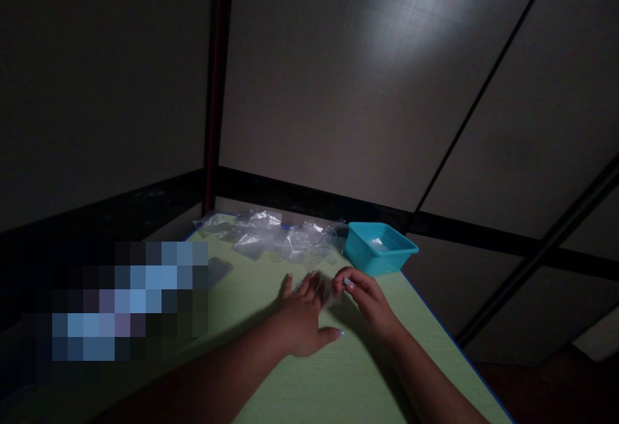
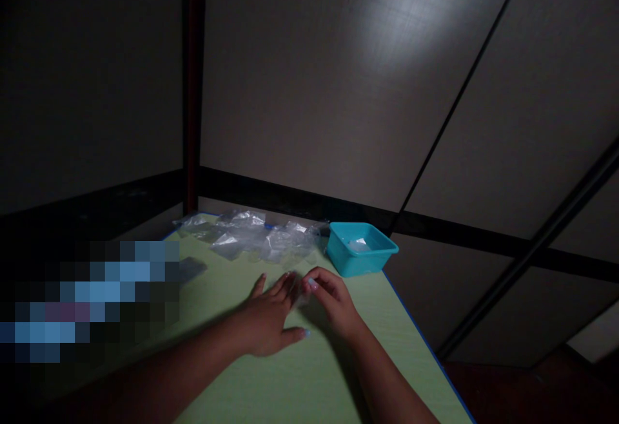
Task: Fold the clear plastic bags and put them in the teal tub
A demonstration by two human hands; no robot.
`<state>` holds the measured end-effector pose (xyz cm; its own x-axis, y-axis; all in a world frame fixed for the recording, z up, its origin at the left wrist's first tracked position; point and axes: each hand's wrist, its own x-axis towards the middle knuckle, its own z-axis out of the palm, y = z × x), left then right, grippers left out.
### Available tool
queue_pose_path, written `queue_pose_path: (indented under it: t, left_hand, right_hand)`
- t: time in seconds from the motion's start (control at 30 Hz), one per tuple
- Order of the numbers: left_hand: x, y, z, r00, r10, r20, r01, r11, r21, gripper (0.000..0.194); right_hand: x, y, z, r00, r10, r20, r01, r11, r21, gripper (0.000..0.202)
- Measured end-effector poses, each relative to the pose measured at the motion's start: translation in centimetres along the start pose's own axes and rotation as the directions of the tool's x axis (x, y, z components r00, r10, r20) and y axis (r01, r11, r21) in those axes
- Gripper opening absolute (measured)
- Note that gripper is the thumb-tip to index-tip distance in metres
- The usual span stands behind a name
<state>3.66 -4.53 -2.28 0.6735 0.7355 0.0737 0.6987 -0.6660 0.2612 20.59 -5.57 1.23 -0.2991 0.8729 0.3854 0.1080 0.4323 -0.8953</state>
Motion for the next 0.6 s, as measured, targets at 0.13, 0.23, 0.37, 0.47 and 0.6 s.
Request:
queue_pose_path:
  t: [0.13,0.23,0.37,0.47,0.6]
  left_hand:
    - [0.1,0.4,0.1,1.000,0.002,0.011,-0.001,1.000,-0.019,0.089]
    - [0.2,0.4,0.4,1.000,0.022,-0.005,-0.022,0.999,-0.029,0.087]
    - [0.1,0.4,0.6,0.999,0.033,-0.023,-0.034,0.999,-0.033,0.084]
    - [0.1,0.5,0.7,0.999,0.015,-0.029,-0.016,0.999,-0.043,0.082]
    - [0.1,0.5,0.6,0.999,0.012,-0.050,-0.015,0.999,-0.047,0.081]
  right_hand:
    - [0.1,-0.8,0.7,0.997,-0.073,0.031,0.075,0.993,-0.090,0.022]
    - [0.1,-1.0,1.2,0.991,-0.116,0.063,0.124,0.983,-0.137,0.023]
    - [0.1,-0.8,1.7,0.986,-0.134,0.100,0.149,0.975,-0.164,0.024]
    - [0.1,-0.6,1.9,0.984,-0.143,0.104,0.159,0.975,-0.158,0.023]
    - [0.1,0.3,2.0,0.993,-0.112,0.042,0.117,0.984,-0.134,0.023]
